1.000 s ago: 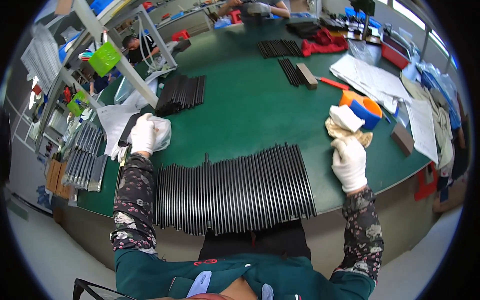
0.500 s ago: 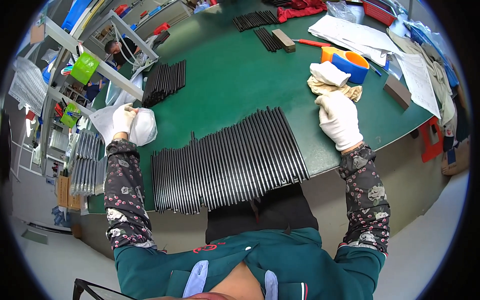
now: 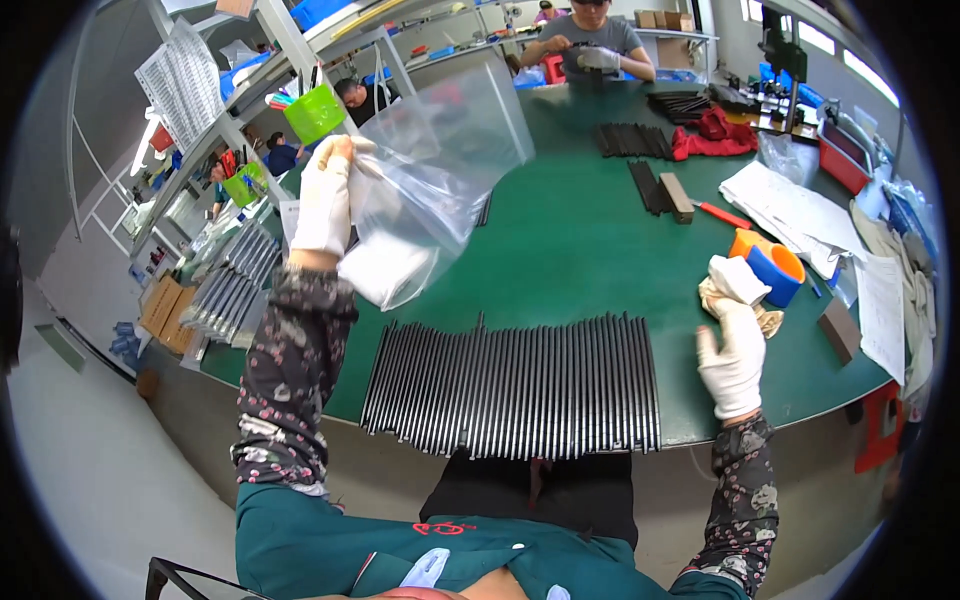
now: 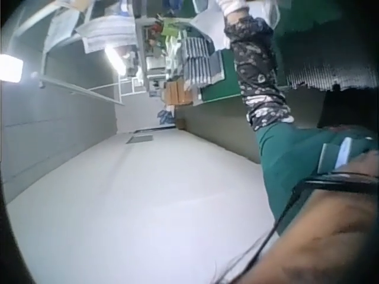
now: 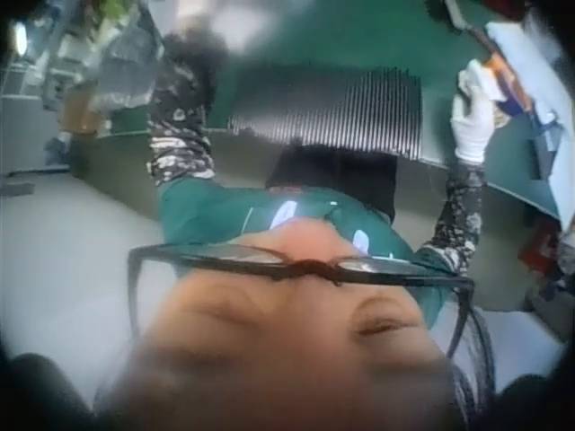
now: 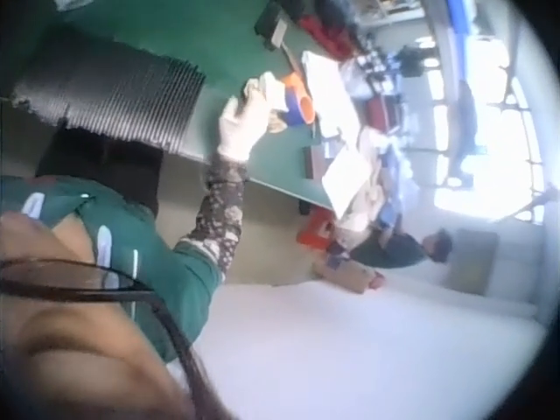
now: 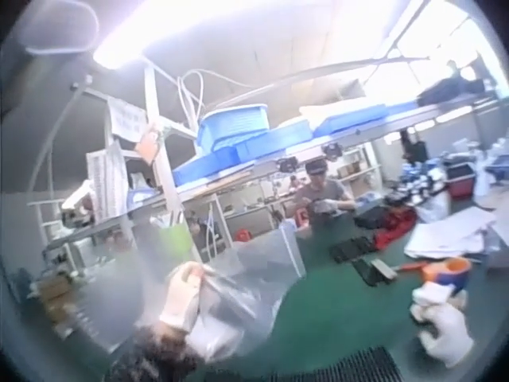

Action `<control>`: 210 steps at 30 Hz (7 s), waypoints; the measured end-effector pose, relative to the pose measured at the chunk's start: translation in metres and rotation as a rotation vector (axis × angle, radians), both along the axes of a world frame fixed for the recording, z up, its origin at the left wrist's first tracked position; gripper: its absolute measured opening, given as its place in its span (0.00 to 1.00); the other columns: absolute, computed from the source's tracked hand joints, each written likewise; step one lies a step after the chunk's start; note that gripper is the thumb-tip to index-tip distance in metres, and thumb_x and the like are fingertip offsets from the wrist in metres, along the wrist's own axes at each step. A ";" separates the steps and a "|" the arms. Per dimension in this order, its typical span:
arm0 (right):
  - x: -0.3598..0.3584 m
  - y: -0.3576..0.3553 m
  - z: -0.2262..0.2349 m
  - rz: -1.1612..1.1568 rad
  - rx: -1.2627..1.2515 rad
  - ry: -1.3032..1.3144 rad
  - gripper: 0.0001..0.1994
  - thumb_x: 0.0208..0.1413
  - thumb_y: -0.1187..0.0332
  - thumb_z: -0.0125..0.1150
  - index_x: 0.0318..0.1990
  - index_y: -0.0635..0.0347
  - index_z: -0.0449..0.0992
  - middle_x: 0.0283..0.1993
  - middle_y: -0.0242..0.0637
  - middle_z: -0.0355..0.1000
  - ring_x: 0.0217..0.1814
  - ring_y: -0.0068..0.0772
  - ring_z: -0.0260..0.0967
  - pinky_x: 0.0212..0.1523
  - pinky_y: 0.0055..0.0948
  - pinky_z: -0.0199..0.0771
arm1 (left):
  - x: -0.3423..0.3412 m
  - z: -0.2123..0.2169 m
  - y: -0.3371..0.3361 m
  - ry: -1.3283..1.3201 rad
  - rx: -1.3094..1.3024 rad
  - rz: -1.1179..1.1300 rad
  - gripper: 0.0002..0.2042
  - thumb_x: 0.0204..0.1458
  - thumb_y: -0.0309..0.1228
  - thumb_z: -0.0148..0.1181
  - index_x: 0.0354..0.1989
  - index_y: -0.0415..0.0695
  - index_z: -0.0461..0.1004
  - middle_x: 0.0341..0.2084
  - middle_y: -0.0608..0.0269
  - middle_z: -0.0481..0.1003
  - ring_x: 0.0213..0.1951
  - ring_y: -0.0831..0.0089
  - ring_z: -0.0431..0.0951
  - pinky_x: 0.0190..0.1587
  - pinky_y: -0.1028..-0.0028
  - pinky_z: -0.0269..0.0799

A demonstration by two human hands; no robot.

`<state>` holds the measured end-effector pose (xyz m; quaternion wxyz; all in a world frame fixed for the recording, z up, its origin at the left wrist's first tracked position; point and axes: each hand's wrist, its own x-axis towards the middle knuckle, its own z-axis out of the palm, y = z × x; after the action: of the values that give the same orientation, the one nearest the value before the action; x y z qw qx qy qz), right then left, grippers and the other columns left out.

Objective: Cleaning individual black rods with a cloth and air duster before bundling them together.

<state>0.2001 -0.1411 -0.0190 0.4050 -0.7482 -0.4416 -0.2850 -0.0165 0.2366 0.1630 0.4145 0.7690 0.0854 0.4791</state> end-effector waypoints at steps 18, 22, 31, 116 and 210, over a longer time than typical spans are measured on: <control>-0.123 0.030 0.042 1.422 -0.130 1.649 0.30 0.56 0.53 0.61 0.56 0.70 0.67 0.45 0.53 0.75 0.44 0.40 0.76 0.39 0.28 0.74 | -0.070 -0.019 -0.126 0.205 -0.224 -0.447 0.22 0.55 0.52 0.57 0.35 0.41 0.71 0.34 0.57 0.76 0.26 0.81 0.74 0.26 0.86 0.66; -0.138 0.011 0.061 1.229 -0.092 1.657 0.18 0.59 0.61 0.58 0.46 0.71 0.73 0.42 0.51 0.77 0.41 0.33 0.77 0.35 0.26 0.74 | -0.072 -0.032 -0.103 0.268 -0.163 -0.336 0.20 0.59 0.47 0.55 0.40 0.38 0.73 0.35 0.62 0.77 0.34 0.82 0.74 0.36 0.84 0.67; -0.176 0.018 0.040 0.780 -0.109 0.605 0.05 0.49 0.66 0.64 0.30 0.55 0.77 0.29 0.35 0.70 0.32 0.39 0.71 0.33 0.34 0.71 | -0.096 -0.071 -0.161 0.489 0.688 -0.116 0.10 0.45 0.32 0.68 0.31 0.43 0.74 0.28 0.57 0.73 0.31 0.56 0.74 0.35 0.66 0.72; -0.052 0.076 0.001 0.318 -0.648 0.092 0.35 0.36 0.49 0.67 0.55 0.51 0.72 0.54 0.44 0.65 0.59 0.50 0.59 0.58 0.45 0.58 | 0.002 -0.175 -0.120 0.784 0.841 -0.039 0.27 0.49 0.40 0.60 0.58 0.44 0.69 0.39 0.52 0.70 0.41 0.56 0.69 0.44 0.62 0.66; -0.099 0.100 0.060 0.916 0.181 0.983 0.30 0.33 0.70 0.79 0.47 0.58 0.68 0.42 0.25 0.66 0.45 0.17 0.64 0.50 0.21 0.67 | 0.066 -0.193 -0.153 0.081 0.400 -0.377 0.25 0.30 0.29 0.67 0.42 0.46 0.70 0.38 0.59 0.73 0.43 0.58 0.74 0.46 0.64 0.72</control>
<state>0.1008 -0.0416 0.0407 0.6998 -0.4912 -0.4529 0.2529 0.0495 0.0834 -0.0296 0.3326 0.8563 -0.1392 0.3697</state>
